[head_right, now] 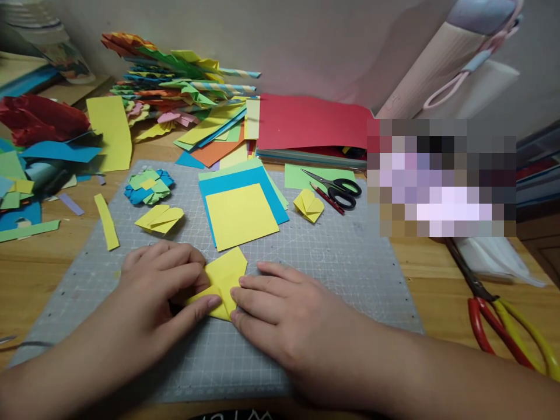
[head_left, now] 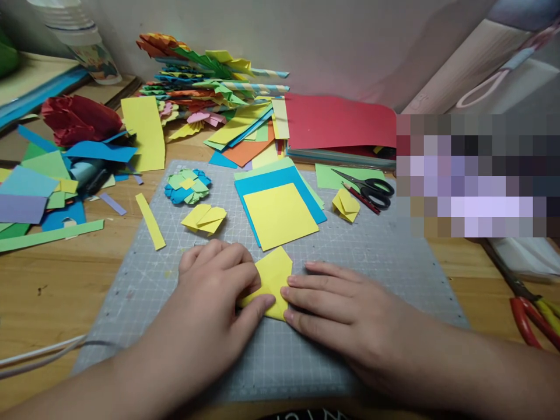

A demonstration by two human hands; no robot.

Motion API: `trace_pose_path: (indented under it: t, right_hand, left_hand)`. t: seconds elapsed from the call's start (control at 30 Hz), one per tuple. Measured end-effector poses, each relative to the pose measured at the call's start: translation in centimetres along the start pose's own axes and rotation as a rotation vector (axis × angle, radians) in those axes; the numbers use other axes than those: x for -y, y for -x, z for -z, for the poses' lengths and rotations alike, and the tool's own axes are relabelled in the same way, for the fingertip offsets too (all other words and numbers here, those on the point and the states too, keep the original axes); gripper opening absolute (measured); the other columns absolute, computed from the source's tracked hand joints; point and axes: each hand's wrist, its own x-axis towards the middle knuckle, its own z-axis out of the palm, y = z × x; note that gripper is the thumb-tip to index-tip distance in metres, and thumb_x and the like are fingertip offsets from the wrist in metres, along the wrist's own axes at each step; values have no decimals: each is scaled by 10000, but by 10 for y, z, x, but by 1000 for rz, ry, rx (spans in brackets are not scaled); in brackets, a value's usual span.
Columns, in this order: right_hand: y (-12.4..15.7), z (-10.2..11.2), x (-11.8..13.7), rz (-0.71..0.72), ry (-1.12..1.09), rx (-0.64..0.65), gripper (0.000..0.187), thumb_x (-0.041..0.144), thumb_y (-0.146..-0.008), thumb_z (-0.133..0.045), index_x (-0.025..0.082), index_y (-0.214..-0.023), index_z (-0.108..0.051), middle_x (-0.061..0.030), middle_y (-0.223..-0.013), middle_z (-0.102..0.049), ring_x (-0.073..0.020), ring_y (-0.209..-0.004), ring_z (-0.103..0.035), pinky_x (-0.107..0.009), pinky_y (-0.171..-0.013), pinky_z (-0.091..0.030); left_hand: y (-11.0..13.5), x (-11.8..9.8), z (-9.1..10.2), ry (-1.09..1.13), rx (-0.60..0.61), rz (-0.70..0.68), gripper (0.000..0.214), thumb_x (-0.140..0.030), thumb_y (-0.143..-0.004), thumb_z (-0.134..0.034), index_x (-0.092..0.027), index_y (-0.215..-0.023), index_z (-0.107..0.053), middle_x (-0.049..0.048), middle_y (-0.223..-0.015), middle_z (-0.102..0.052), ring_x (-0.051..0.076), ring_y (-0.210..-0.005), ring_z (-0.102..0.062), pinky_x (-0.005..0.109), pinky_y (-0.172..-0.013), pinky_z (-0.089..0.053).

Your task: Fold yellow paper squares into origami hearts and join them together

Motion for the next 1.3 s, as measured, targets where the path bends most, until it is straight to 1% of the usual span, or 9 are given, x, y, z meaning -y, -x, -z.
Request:
trace_pose_path:
  t: [0.2,0.4,0.63,0.8,0.93,1.03,1.13,1.2,1.3]
  right_hand:
    - [-1,2,1,-7,-12,-10,400,89,-861,-446,139,-1243,-553,-84,-1262,-604,-205,-1217,-497,-433,-1122,-258]
    - [-2,-4,3,28,95,14,432,173,-898,-423,102,-1319,-484,-129,-1282,-578,-252,-1246,-459,-488,-1126,-209]
    - [-2,-5,3,8,85,19,419,180,-909,-415,127,-1318,-486,-115,-1266,-588,-244,-1239,-459,-503,-1120,-203]
    - [-1,-4,3,11,85,21,423,175,-904,-423,133,-1320,-483,-120,-1255,-593,-245,-1236,-461,-518,-1112,-214]
    - [-3,-3,5,5,80,26,411,179,-912,-399,119,-1307,-499,-122,-1257,-594,-253,-1220,-475,-527,-1111,-216]
    - [-4,-2,7,-4,85,19,404,180,-917,-381,111,-1292,-514,-135,-1241,-603,-261,-1205,-488,-543,-1102,-229]
    - [-5,-3,8,-6,101,11,404,177,-910,-405,111,-1293,-511,-139,-1239,-603,-262,-1197,-497,-546,-1094,-249]
    - [-5,-4,9,-6,110,5,400,177,-907,-413,112,-1289,-514,-140,-1226,-609,-264,-1190,-502,-546,-1092,-255]
    - [-7,-5,9,-6,115,-4,387,173,-909,-403,113,-1270,-530,-138,-1170,-636,-266,-1167,-515,-551,-1093,-244]
  left_hand:
    - [-4,0,-2,-16,-10,29,193,-322,-821,-572,-206,-672,-532,-6,-774,-536,216,-794,-446,383,-709,-265]
    - [-3,1,-1,-19,-5,14,174,-306,-808,-585,-209,-677,-527,-11,-775,-534,219,-812,-451,389,-727,-272]
    - [0,0,2,-106,-26,4,285,-340,-793,-597,-201,-566,-494,3,-738,-517,230,-779,-437,413,-729,-256]
    - [-1,-3,4,-133,-5,13,264,-333,-789,-597,-207,-573,-513,11,-751,-524,234,-786,-427,428,-739,-253]
    - [-2,-3,5,-137,11,29,276,-361,-791,-591,-205,-583,-500,19,-756,-521,241,-802,-420,443,-747,-254]
    - [-1,-1,4,-128,-1,28,251,-366,-789,-598,-206,-624,-499,19,-763,-521,245,-807,-419,449,-753,-253]
    - [-2,0,3,-91,-13,17,128,-326,-787,-611,-222,-766,-539,12,-822,-538,242,-835,-427,439,-759,-256]
    - [-4,1,2,-52,2,-9,79,-288,-798,-600,-237,-832,-550,3,-858,-555,237,-861,-435,428,-766,-258]
    - [-8,0,1,-20,16,-18,54,-288,-822,-580,-243,-798,-561,-11,-823,-575,223,-841,-444,411,-750,-253]
